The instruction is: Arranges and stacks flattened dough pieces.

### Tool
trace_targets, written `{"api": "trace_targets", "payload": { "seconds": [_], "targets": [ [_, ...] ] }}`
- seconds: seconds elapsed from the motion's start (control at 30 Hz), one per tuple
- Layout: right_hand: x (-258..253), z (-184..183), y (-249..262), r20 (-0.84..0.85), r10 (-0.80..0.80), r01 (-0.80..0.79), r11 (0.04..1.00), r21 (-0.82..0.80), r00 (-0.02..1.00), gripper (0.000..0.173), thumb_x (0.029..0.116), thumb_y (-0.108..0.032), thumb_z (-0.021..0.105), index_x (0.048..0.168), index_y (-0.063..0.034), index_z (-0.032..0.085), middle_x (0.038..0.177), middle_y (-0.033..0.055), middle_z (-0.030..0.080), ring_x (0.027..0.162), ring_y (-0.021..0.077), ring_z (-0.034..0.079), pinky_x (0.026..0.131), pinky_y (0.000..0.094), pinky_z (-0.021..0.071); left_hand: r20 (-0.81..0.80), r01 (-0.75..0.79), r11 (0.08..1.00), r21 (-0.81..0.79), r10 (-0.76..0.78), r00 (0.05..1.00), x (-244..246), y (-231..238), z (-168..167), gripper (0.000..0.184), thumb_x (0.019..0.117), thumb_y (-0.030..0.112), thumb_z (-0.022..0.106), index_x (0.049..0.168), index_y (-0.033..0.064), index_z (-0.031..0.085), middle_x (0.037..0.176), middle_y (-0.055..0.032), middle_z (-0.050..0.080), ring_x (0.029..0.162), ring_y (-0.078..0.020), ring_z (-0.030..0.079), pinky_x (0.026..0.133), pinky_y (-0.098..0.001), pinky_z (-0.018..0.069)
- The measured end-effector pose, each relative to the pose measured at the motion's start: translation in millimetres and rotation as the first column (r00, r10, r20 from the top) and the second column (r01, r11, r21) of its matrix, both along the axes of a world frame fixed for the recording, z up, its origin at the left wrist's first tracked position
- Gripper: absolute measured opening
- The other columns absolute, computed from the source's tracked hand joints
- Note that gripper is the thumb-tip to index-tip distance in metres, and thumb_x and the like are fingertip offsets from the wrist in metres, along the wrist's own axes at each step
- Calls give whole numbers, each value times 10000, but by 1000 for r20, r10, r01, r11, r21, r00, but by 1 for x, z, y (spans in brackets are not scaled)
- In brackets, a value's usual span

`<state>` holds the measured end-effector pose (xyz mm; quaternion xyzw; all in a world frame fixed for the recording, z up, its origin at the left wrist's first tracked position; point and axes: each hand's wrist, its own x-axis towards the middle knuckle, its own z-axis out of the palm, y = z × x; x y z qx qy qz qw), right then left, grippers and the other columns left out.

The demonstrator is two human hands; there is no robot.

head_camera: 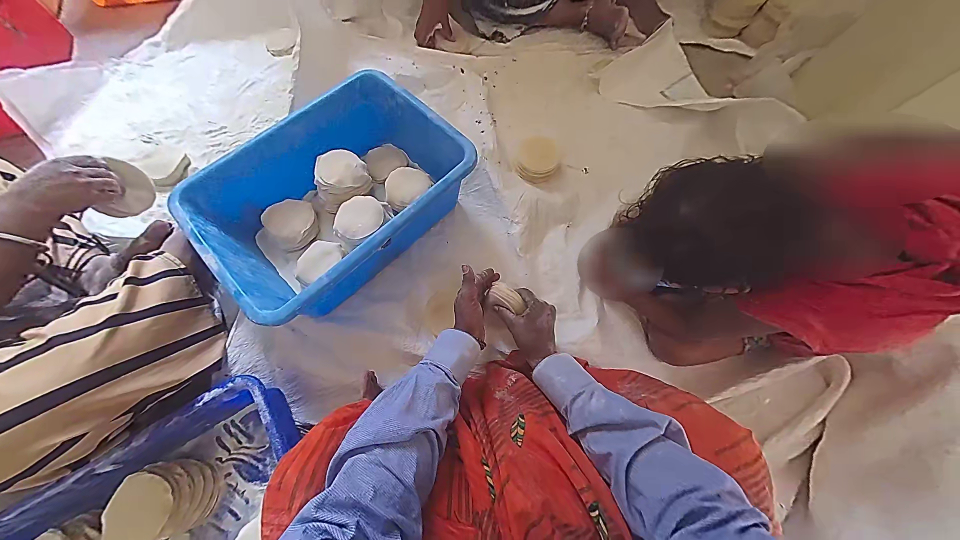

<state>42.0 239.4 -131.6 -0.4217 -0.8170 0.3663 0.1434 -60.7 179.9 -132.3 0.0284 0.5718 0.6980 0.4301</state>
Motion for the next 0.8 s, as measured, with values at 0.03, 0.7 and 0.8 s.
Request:
{"api": "trace_targets", "payload": {
  "seconds": [0.03,0.7,0.8],
  "targets": [
    [1,3,-3,-30,-20,20,1000,4,999,399,847,-233,841,1155,-8,721,1005,212,742,955,395,712,881,616,529,5,-2,1000,-6,2,1000,-1,-2,0,850,1074,565,10,1443,-23,501,1480,-174,539,1404,-240,464,1175,-420,328],
    [-3,0,1,20,31,-31,1000,-4,999,451,879,-300,810,1207,-9,703,1013,221,740,958,408,713,873,623,532,-95,63,998,-27,-65,993,3,0,6,855,1074,569,21,1402,-27,540,1464,-163,556,1388,-244,476,1173,-425,340],
    [0,4,0,6,17,-17,1000,12,1000,393,892,-284,806,1144,6,724,988,223,742,947,410,711,876,632,518,-68,26,1000,-13,-27,997,1,0,3,824,1084,546,36,1438,-32,505,1501,-164,521,1423,-245,440,1183,-421,315]
  ]
}}
